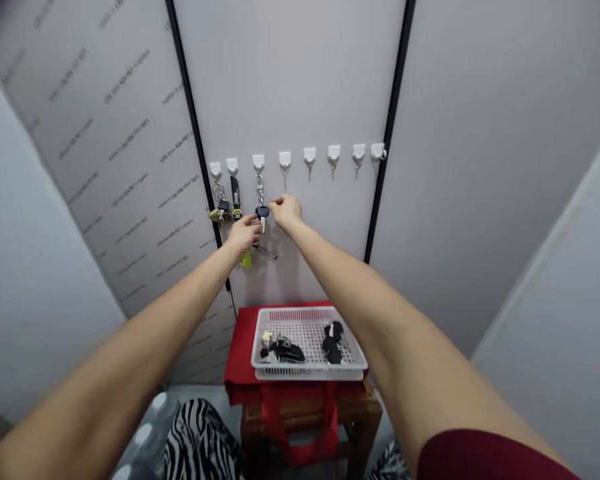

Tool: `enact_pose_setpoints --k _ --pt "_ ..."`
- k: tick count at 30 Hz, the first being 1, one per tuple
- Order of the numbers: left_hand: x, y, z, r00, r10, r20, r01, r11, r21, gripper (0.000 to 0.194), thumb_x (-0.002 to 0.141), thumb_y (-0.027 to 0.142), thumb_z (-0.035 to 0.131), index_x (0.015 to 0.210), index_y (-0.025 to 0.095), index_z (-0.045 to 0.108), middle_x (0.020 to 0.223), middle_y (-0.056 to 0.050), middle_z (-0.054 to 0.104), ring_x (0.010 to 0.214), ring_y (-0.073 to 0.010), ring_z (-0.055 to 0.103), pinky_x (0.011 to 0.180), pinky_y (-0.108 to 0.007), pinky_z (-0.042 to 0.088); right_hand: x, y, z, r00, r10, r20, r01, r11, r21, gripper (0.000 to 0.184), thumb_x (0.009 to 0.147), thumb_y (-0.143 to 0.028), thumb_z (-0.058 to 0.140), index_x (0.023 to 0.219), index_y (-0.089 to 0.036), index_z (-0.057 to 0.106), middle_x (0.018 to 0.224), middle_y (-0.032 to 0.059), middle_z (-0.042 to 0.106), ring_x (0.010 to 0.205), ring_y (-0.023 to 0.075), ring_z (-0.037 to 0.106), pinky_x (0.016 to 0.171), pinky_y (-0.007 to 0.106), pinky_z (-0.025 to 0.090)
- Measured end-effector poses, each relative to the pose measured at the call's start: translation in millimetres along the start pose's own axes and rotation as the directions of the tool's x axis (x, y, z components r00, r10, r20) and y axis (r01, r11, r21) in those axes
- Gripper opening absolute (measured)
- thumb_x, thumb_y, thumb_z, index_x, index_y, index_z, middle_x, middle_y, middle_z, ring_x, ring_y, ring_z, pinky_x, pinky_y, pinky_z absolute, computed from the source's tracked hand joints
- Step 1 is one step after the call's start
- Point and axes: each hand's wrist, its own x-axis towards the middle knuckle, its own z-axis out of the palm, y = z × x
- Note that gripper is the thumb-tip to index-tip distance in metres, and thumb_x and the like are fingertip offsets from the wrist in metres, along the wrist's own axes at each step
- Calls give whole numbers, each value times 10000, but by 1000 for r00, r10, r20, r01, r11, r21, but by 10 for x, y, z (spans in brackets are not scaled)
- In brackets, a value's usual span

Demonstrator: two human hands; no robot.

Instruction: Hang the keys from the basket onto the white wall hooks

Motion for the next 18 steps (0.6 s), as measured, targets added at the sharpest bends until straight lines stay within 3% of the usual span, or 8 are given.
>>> enact_pose_setpoints --k 3,5,6,9,12,15,18 --pt "-291 -221 27 995 -70 65 68 997 33 405 600 49 426 996 132 437 891 -60 531 689 -80 508 614 -205 389 -413 312 -240 956 -69 284 117 981 -154 188 624 -210 423 712 -114 557 622 12 555 562 78 475 548 198 356" --pt "-553 -434 68 989 -83 119 72 994 87 379 607 48 417 976 128 452 897 -69 535 723 -93 510 644 -220 391 -774 593 -411 835 6 550 205 924 -323 182 624 -192 420 713 -142 571 659 4 575 575 81 480 546 183 351" --pt "-696 -552 93 985 -77 157 57 990 127 363 610 47 411 961 123 463 894 -74 539 744 -100 508 667 -227 389 -956 741 -495 791 52 609 221 905 -365 157 595 -177 454 682 -153 583 647 1 583 569 88 485 536 181 349" --pt "-1104 -889 150 947 -56 316 -38 958 283 323 614 64 408 922 109 496 902 -88 547 809 -118 493 745 -241 362 -1412 1135 -726 717 157 679 247 854 -458 130 497 -131 530 600 -164 603 577 18 589 533 125 494 496 207 338" --pt "-1380 -1110 132 893 -82 442 -157 865 477 330 601 107 438 923 127 508 960 -90 526 870 -150 467 797 -270 325 -1675 1347 -885 687 213 694 285 801 -527 197 475 -67 504 606 -165 614 615 60 596 604 181 514 538 256 333" --pt "-1472 -1197 58 832 -135 538 -269 750 604 330 576 135 467 901 144 529 956 -91 530 901 -188 447 804 -298 309 -1779 1395 -923 686 212 696 331 761 -558 278 487 -31 461 666 -179 614 742 90 592 753 221 498 639 312 309" --pt "-1440 -1216 -3 799 -163 579 -303 723 621 326 558 106 468 871 157 545 929 -79 545 882 -184 458 786 -276 318 -1801 1389 -867 680 202 705 402 701 -589 265 527 -82 465 722 -196 603 815 93 578 804 217 479 687 336 281"
